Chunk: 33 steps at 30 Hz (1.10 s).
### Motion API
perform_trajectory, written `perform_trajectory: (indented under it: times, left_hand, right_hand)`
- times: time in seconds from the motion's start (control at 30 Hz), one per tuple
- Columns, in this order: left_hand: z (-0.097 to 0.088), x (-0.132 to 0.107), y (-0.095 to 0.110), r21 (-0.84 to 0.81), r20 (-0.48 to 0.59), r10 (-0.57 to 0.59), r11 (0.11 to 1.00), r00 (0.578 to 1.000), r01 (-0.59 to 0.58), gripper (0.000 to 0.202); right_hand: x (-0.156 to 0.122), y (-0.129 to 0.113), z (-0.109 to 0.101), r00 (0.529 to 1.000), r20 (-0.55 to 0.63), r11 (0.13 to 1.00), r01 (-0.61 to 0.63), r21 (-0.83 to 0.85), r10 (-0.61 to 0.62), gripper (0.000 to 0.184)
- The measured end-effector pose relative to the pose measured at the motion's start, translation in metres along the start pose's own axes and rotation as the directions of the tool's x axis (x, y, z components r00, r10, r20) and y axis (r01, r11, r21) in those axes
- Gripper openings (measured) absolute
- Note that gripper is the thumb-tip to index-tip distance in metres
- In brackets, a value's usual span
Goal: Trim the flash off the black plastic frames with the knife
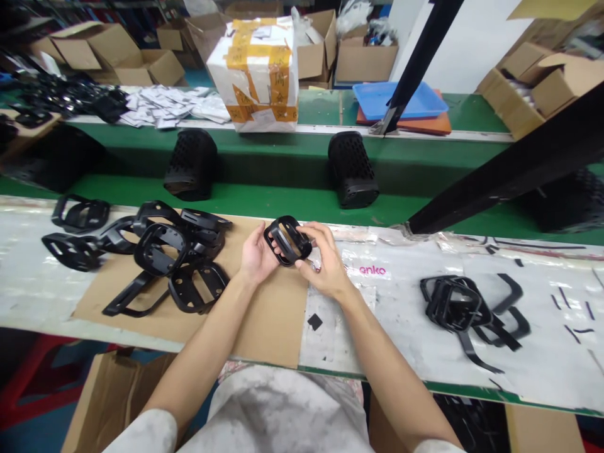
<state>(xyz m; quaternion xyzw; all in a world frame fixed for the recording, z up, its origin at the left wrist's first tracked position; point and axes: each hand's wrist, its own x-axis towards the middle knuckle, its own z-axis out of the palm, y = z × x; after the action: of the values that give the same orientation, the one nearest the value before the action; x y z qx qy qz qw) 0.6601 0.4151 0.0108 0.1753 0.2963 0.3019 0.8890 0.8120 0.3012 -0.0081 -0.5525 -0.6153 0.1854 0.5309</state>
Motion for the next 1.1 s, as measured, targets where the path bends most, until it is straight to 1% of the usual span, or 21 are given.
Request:
perform_trajectory:
  times: [0.1, 0.17, 0.23, 0.33, 0.4, 0.5, 0.6, 0.67, 0.77, 0.83, 1.0, 1.1]
  left_hand:
    - [0.004, -0.007, -0.001, -0.025, 0.08, -0.048, 0.998, 0.996, 0.05, 0.052]
    - [0.006, -0.01, -0.002, -0.029, 0.136, -0.092, 0.995, 0.986, 0.097, 0.051]
    - [0.006, -0.011, -0.004, -0.037, 0.172, -0.116, 0.992, 0.978, 0.124, 0.051]
    - [0.006, -0.011, -0.005, -0.06, 0.17, -0.123, 0.989, 0.978, 0.135, 0.05]
    - [0.006, -0.01, -0.005, -0.061, 0.161, -0.139, 0.987, 0.977, 0.15, 0.051]
    - [0.005, -0.009, -0.006, -0.037, 0.152, -0.173, 0.983, 0.973, 0.181, 0.051]
    - [0.004, -0.009, -0.006, -0.028, 0.128, -0.202, 0.978, 0.971, 0.207, 0.051]
    - [0.003, -0.009, -0.006, -0.039, 0.119, -0.212, 0.975, 0.97, 0.218, 0.05]
    - [0.002, -0.008, -0.008, -0.051, 0.126, -0.226, 0.971, 0.966, 0.234, 0.051]
    - [0.002, -0.008, -0.011, -0.05, 0.143, -0.206, 0.975, 0.968, 0.215, 0.051]
    - [0.004, -0.008, -0.015, -0.063, 0.21, -0.084, 0.993, 0.974, 0.099, 0.057]
    - [0.004, -0.006, -0.014, -0.044, 0.198, -0.085, 0.994, 0.976, 0.095, 0.058]
  right_hand:
    - [-0.002, 0.001, 0.001, 0.999, 0.034, 0.999, -0.028, 0.028, 0.027, 0.09]
    - [-0.003, 0.0, 0.002, 0.996, 0.077, 0.998, -0.056, 0.039, 0.052, 0.1]
    - [-0.002, -0.003, 0.001, 0.99, 0.116, 0.995, -0.085, 0.058, 0.078, 0.099]
    - [0.0, -0.008, -0.002, 0.985, 0.14, 0.99, -0.113, 0.087, 0.1, 0.095]
    - [0.001, -0.01, -0.003, 0.988, 0.12, 0.991, -0.106, 0.081, 0.096, 0.093]
    - [0.001, -0.01, -0.003, 0.996, 0.064, 0.998, -0.057, 0.039, 0.054, 0.09]
    - [0.001, -0.01, -0.003, 0.999, 0.032, 1.0, -0.021, -0.007, 0.022, 0.086]
    - [0.001, -0.011, -0.004, 0.999, 0.033, 0.999, -0.032, -0.006, 0.032, 0.085]
    - [0.0, -0.012, -0.005, 0.996, 0.062, 0.997, -0.065, 0.047, 0.062, 0.083]
    - [0.0, -0.012, -0.004, 0.996, 0.068, 0.995, -0.067, 0.076, 0.062, 0.082]
    - [0.0, -0.009, 0.0, 0.999, 0.037, 0.996, -0.041, 0.084, 0.038, 0.081]
    - [0.001, -0.007, 0.003, 1.0, 0.005, 0.997, -0.025, 0.074, 0.025, 0.079]
